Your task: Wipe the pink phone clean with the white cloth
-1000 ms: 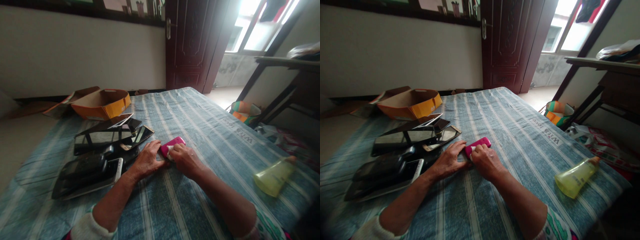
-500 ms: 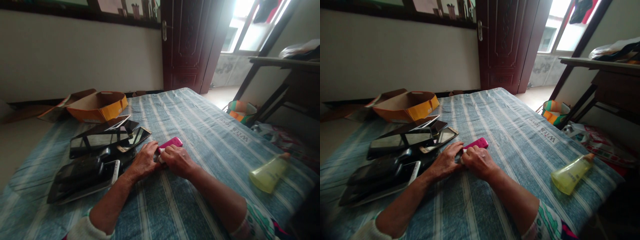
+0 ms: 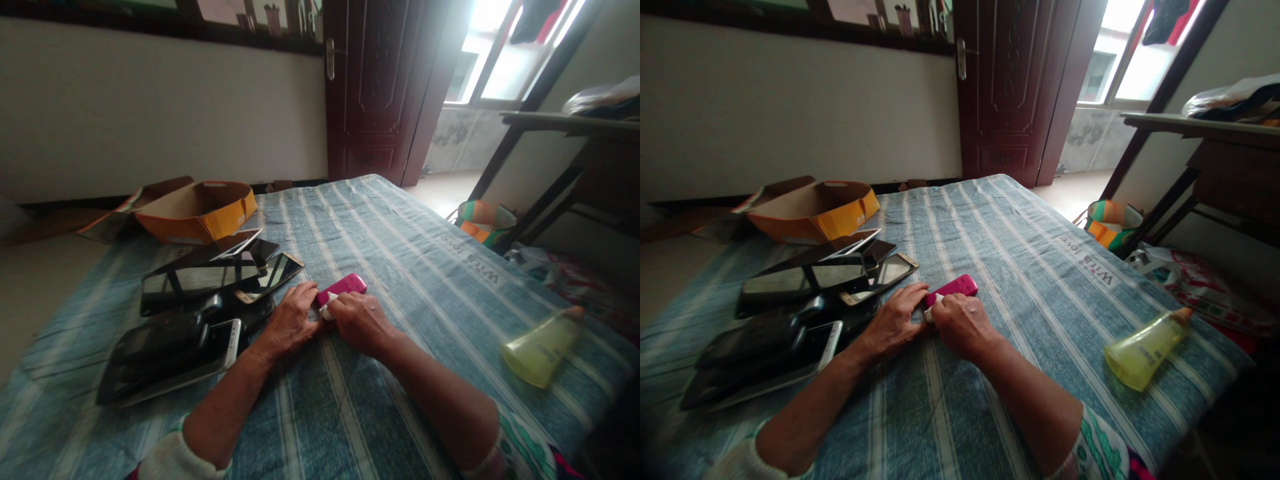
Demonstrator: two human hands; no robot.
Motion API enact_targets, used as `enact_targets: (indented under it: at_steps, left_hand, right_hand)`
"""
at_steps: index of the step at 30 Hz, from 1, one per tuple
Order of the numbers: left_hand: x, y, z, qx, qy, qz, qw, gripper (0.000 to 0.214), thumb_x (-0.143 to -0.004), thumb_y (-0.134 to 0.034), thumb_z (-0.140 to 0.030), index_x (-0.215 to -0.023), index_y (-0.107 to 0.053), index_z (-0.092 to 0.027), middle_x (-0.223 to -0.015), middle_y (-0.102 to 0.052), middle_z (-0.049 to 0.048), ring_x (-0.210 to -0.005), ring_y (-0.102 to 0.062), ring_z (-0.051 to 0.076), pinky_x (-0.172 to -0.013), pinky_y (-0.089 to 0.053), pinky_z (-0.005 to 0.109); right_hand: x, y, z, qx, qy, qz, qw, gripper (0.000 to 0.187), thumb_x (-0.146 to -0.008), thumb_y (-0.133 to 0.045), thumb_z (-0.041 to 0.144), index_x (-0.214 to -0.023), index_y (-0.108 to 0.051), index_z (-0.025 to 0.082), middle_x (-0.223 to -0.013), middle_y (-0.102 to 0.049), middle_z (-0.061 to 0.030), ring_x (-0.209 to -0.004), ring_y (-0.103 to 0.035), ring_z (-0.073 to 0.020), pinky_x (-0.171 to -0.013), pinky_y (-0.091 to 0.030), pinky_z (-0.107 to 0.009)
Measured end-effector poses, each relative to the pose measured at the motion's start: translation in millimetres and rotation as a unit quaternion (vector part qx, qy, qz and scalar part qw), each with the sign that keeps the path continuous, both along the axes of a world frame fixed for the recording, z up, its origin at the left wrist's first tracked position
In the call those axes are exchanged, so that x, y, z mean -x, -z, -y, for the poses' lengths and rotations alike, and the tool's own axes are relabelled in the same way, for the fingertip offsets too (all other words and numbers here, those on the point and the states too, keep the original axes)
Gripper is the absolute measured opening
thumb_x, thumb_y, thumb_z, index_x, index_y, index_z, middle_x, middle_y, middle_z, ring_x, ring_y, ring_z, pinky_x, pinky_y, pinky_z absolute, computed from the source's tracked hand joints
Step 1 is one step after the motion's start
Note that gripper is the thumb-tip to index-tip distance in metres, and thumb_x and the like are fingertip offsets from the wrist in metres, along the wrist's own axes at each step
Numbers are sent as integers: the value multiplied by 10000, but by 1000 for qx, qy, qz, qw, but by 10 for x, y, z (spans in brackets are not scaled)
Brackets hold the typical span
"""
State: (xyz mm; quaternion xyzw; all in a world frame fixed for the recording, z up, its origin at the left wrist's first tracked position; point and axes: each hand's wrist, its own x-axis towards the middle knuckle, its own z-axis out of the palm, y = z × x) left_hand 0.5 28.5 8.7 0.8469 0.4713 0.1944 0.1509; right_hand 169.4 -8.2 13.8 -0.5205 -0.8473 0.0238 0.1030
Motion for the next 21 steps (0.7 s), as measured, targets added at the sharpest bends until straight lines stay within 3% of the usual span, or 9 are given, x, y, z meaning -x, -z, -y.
enact_targets:
  at_steps: [13,18,21]
  left_hand:
    - [8,28,-11,-4,1,-20,1000,337,-765,-614,-343,-1038,-638,-148,-1248,-601,150,-1143,-553,315,-994,-464,446]
    - [-2,8,8,5,-5,-9,1000,379,-741,-673,-389,-1031,-644,-148,-1265,-596,151,-1178,-540,324,-1013,-446,447]
    - [-2,4,13,10,-3,-15,1000,396,-739,-676,-388,-1041,-643,-134,-1284,-583,158,-1187,-529,315,-1035,-424,436]
  right_hand:
    - [-124,-88,25,73,-11,-33,997,185,-825,-505,132,-879,-674,187,-880,-720,-64,-762,-641,-179,-603,-342,-258]
    - [-291,-106,-28,78,21,-97,992,175,-748,-550,94,-793,-687,194,-757,-702,-27,-697,-608,-153,-583,-318,-240]
    - [-409,-100,-90,47,72,-157,984,134,-778,-568,122,-733,-677,186,-685,-675,-8,-629,-571,-130,-574,-315,-229]
